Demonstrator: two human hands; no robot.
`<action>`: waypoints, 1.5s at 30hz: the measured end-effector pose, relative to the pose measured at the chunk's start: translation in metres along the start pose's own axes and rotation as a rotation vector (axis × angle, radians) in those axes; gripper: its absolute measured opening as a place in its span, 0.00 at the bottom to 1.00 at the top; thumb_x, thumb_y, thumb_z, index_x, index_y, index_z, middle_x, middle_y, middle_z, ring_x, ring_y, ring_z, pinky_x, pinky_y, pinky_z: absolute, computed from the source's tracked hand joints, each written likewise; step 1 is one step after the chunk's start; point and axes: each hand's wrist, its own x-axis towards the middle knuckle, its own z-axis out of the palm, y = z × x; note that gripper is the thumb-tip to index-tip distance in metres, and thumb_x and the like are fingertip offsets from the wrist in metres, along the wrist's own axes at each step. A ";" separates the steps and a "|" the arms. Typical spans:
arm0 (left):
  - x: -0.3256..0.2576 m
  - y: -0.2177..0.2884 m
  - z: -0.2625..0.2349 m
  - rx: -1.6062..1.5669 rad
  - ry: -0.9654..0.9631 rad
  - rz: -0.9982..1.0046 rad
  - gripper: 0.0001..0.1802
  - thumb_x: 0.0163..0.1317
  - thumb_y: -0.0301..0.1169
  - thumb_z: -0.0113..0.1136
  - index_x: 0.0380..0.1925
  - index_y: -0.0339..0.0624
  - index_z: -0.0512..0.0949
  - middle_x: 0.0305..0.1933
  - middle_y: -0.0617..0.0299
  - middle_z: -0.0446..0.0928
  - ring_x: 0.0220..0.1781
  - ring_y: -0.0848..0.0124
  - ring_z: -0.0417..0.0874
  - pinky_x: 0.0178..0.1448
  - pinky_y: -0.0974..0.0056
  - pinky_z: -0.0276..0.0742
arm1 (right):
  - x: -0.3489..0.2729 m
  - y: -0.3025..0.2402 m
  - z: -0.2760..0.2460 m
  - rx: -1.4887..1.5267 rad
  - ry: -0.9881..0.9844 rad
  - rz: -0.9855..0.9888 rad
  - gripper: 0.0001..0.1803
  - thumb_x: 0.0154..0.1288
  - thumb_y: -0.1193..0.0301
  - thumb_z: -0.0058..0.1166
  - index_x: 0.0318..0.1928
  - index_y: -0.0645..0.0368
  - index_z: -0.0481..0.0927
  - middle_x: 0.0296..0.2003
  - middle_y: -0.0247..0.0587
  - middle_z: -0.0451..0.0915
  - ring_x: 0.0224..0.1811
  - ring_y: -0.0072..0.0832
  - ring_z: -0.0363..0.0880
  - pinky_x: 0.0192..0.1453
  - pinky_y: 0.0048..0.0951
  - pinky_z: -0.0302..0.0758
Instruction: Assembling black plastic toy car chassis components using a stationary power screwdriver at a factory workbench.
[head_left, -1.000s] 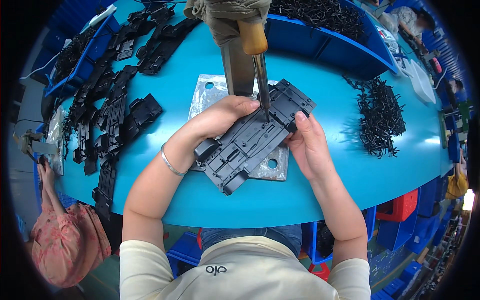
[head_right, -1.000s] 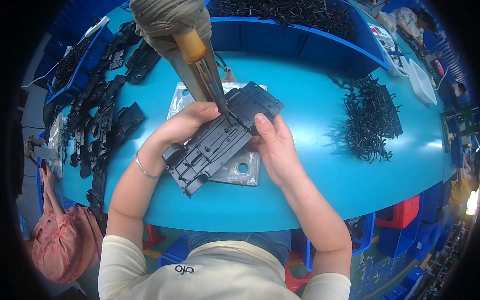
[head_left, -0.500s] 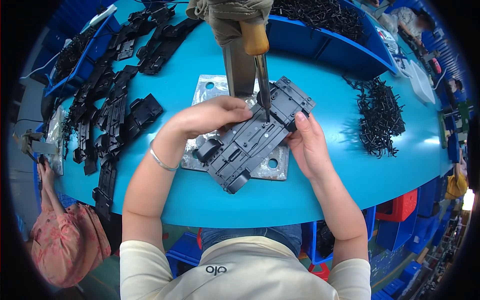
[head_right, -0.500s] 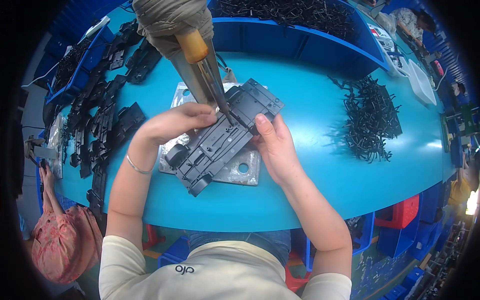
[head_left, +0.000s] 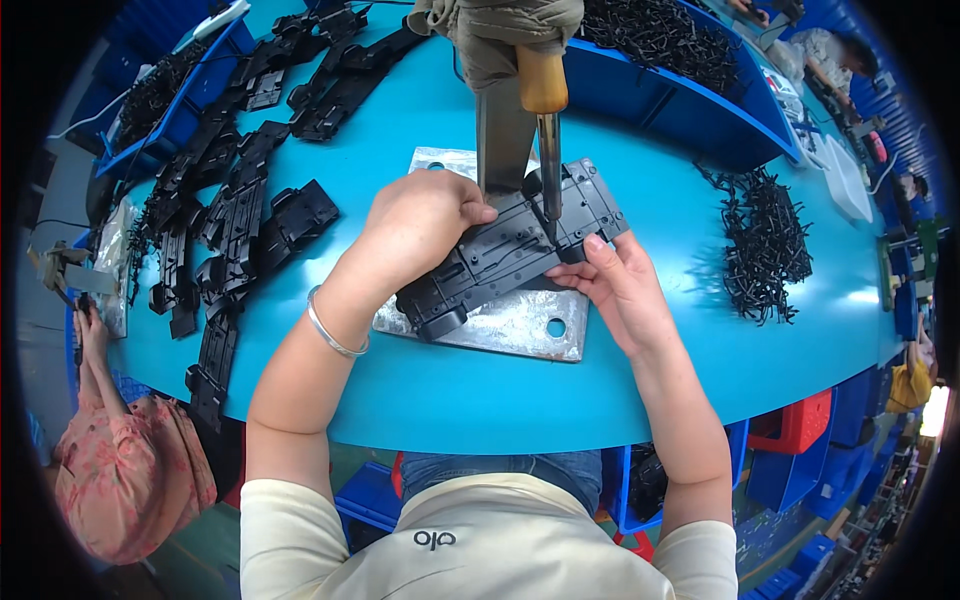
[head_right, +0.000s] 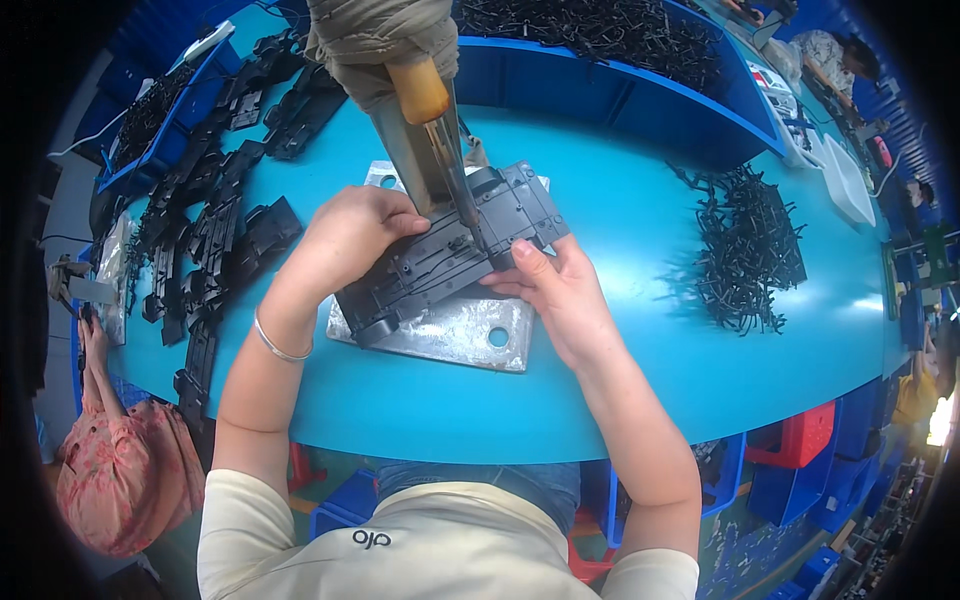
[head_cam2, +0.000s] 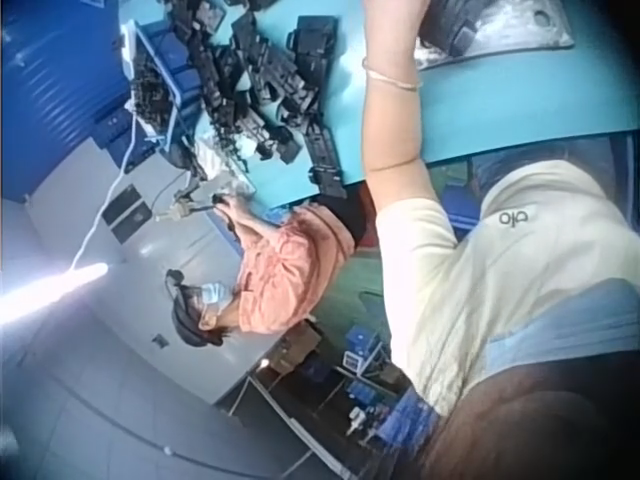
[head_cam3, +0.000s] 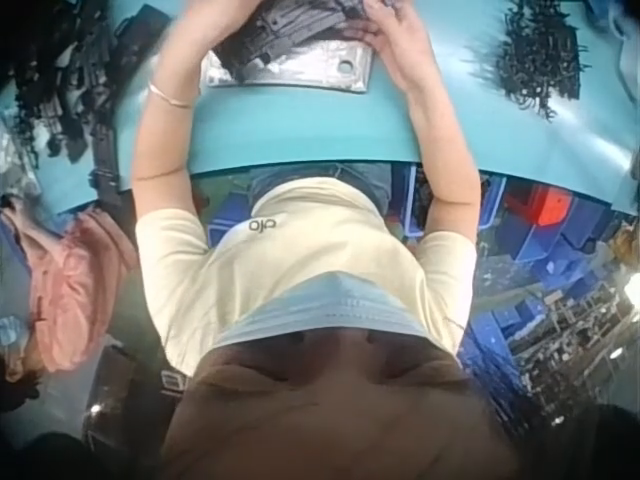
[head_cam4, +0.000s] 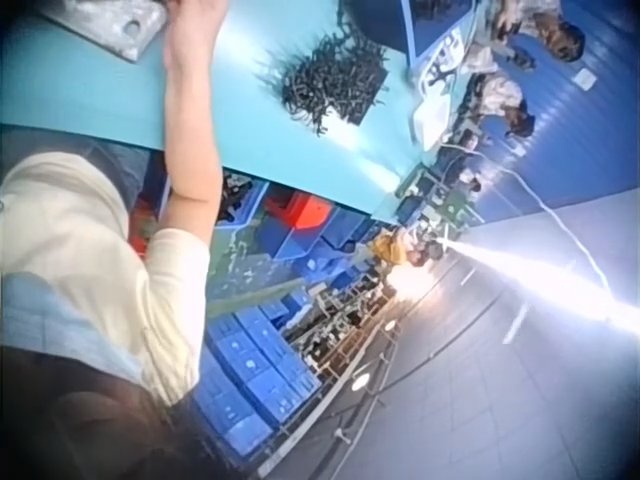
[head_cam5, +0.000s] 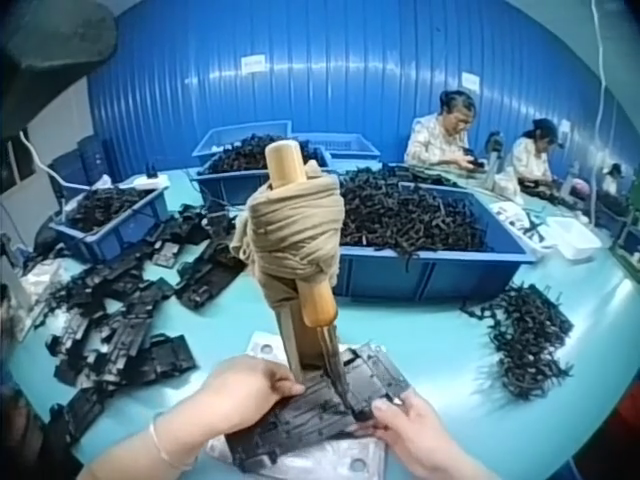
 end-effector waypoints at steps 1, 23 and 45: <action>0.001 0.001 -0.001 -0.013 0.001 -0.024 0.11 0.48 0.34 0.52 0.22 0.36 0.75 0.20 0.53 0.72 0.23 0.63 0.72 0.30 0.66 0.65 | 0.000 0.001 -0.001 0.016 -0.004 -0.010 0.17 0.57 0.66 0.43 0.44 0.60 0.60 0.35 0.44 0.71 0.36 0.28 0.72 0.43 0.29 0.68; 0.006 -0.004 -0.005 -0.081 -0.014 -0.071 0.13 0.47 0.34 0.54 0.24 0.33 0.75 0.20 0.52 0.72 0.21 0.67 0.72 0.29 0.66 0.66 | 0.001 0.003 0.003 0.100 -0.032 -0.051 0.19 0.55 0.64 0.47 0.41 0.63 0.61 0.34 0.47 0.72 0.34 0.31 0.73 0.41 0.29 0.69; 0.008 -0.006 -0.003 -0.098 -0.023 -0.045 0.14 0.47 0.34 0.55 0.24 0.31 0.74 0.18 0.53 0.71 0.19 0.70 0.70 0.28 0.67 0.66 | 0.002 0.002 0.002 0.096 -0.041 -0.052 0.20 0.55 0.64 0.47 0.42 0.64 0.61 0.34 0.47 0.72 0.34 0.31 0.73 0.41 0.28 0.69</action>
